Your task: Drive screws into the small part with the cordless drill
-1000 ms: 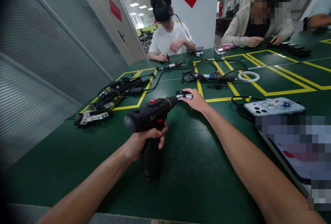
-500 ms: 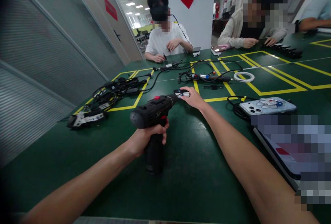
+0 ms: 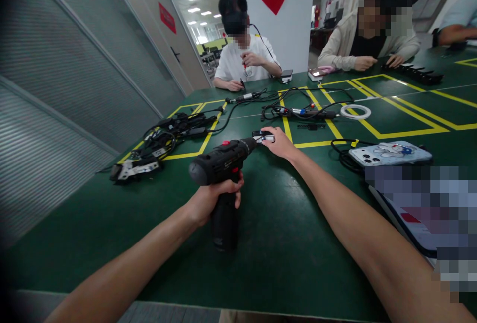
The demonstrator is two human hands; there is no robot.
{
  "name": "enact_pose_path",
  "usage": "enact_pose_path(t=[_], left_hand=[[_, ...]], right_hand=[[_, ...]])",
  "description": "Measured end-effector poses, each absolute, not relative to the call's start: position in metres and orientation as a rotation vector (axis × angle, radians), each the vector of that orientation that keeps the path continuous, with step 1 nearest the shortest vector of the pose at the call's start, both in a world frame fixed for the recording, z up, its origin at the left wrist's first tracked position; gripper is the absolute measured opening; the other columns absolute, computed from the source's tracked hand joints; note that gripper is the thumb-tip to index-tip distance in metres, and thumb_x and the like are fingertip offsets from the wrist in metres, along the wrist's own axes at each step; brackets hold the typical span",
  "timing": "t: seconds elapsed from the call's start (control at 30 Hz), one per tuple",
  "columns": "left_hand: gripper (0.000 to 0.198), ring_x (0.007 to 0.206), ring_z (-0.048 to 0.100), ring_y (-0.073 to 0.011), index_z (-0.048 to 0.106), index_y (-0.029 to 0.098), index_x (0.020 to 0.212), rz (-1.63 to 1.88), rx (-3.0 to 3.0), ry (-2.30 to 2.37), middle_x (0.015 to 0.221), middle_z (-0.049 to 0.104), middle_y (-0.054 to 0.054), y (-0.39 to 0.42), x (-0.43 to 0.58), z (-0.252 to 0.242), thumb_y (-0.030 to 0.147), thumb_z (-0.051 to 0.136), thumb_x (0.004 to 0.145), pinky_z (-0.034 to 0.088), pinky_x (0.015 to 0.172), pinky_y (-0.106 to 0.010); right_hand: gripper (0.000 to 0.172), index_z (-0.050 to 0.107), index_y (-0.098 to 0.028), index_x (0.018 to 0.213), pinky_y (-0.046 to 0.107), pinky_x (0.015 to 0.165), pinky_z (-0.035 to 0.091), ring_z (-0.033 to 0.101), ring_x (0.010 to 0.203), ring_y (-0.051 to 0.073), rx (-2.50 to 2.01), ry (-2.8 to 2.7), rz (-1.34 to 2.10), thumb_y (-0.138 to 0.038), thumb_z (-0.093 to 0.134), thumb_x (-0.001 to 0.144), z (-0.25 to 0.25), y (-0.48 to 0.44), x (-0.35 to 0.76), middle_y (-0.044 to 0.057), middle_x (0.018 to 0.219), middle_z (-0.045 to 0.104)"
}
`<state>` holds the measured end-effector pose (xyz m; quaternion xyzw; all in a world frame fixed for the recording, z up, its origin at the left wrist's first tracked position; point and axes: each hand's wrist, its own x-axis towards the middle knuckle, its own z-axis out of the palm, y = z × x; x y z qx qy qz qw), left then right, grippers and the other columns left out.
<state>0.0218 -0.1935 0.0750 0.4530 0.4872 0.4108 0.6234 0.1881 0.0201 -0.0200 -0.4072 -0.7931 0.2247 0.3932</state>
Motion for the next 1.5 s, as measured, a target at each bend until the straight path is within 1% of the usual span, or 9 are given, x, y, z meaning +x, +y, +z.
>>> enact_pose_path(t=[0.13, 0.27, 0.4, 0.5, 0.97, 1.13, 1.33, 1.5], left_hand=[[0.018, 0.048, 0.055, -0.0091, 0.051, 0.015, 0.086, 0.938, 1.047, 1.127, 0.072, 0.052, 0.002, -0.194, 0.021, 0.075, 0.017, 0.056, 0.068, 0.041, 0.052, -0.024], [0.019, 0.048, 0.055, -0.0093, 0.051, 0.014, 0.085, 0.938, 1.021, 1.129, 0.071, 0.053, 0.002, -0.193, 0.021, 0.075, 0.017, 0.056, 0.067, 0.041, 0.052, -0.024], [0.019, 0.048, 0.055, -0.0097, 0.051, 0.015, 0.085, 0.947, 1.022, 1.117, 0.072, 0.054, 0.001, -0.194, 0.021, 0.075, 0.017, 0.056, 0.066, 0.041, 0.052, -0.025], [0.020, 0.047, 0.054, -0.0099, 0.051, 0.015, 0.085, 0.954, 1.022, 1.123, 0.070, 0.053, 0.002, -0.195, 0.020, 0.075, 0.017, 0.056, 0.066, 0.040, 0.051, -0.025], [0.017, 0.048, 0.056, -0.0095, 0.051, 0.015, 0.084, 0.952, 1.069, 1.128, 0.072, 0.052, 0.002, -0.195, 0.024, 0.075, 0.016, 0.056, 0.068, 0.040, 0.052, -0.024], [0.017, 0.046, 0.056, -0.0105, 0.049, 0.015, 0.081, 0.934, 1.088, 1.178, 0.068, 0.051, 0.003, -0.196, 0.030, 0.078, 0.017, 0.057, 0.066, 0.041, 0.049, -0.025], [0.018, 0.045, 0.056, -0.0103, 0.047, 0.016, 0.080, 0.940, 1.094, 1.184, 0.068, 0.053, 0.003, -0.196, 0.034, 0.077, 0.015, 0.056, 0.064, 0.041, 0.048, -0.024], [0.016, 0.045, 0.055, -0.0109, 0.046, 0.016, 0.078, 0.931, 1.090, 1.189, 0.061, 0.050, 0.004, -0.196, 0.033, 0.076, 0.016, 0.056, 0.065, 0.041, 0.049, -0.024]], right_hand=[[0.044, 0.057, -0.027, 0.122, 0.038, 0.095, 0.043, 0.056, 0.102, 0.021, -1.033, -2.015, 0.559, -0.027, 0.061, 0.079, -0.021, 0.020, 0.186, 0.006, 0.111, 0.055], [0.045, 0.056, -0.027, 0.123, 0.039, 0.094, 0.044, 0.056, 0.097, 0.021, -1.041, -2.020, 0.570, -0.027, 0.061, 0.079, -0.021, 0.021, 0.186, 0.006, 0.110, 0.054], [0.044, 0.057, -0.027, 0.122, 0.039, 0.093, 0.044, 0.056, 0.099, 0.021, -1.031, -2.016, 0.567, -0.026, 0.062, 0.078, -0.021, 0.021, 0.186, 0.006, 0.110, 0.055], [0.043, 0.058, -0.028, 0.121, 0.039, 0.092, 0.045, 0.057, 0.097, 0.021, -1.031, -2.009, 0.570, -0.027, 0.062, 0.078, -0.021, 0.021, 0.185, 0.006, 0.109, 0.055], [0.043, 0.059, -0.027, 0.121, 0.038, 0.089, 0.046, 0.058, 0.094, 0.021, -1.033, -2.012, 0.565, -0.027, 0.062, 0.078, -0.019, 0.019, 0.185, 0.006, 0.105, 0.055], [0.044, 0.059, -0.026, 0.121, 0.037, 0.086, 0.048, 0.058, 0.090, 0.021, -1.033, -2.016, 0.574, -0.027, 0.062, 0.077, -0.020, 0.022, 0.185, 0.006, 0.104, 0.055], [0.045, 0.059, -0.025, 0.120, 0.039, 0.088, 0.047, 0.058, 0.092, 0.021, -1.008, -2.013, 0.568, -0.026, 0.063, 0.076, -0.023, 0.024, 0.185, 0.006, 0.105, 0.056], [0.044, 0.059, -0.025, 0.120, 0.038, 0.088, 0.047, 0.058, 0.091, 0.020, -0.998, -2.007, 0.577, -0.026, 0.063, 0.076, -0.022, 0.023, 0.185, 0.006, 0.104, 0.056]])
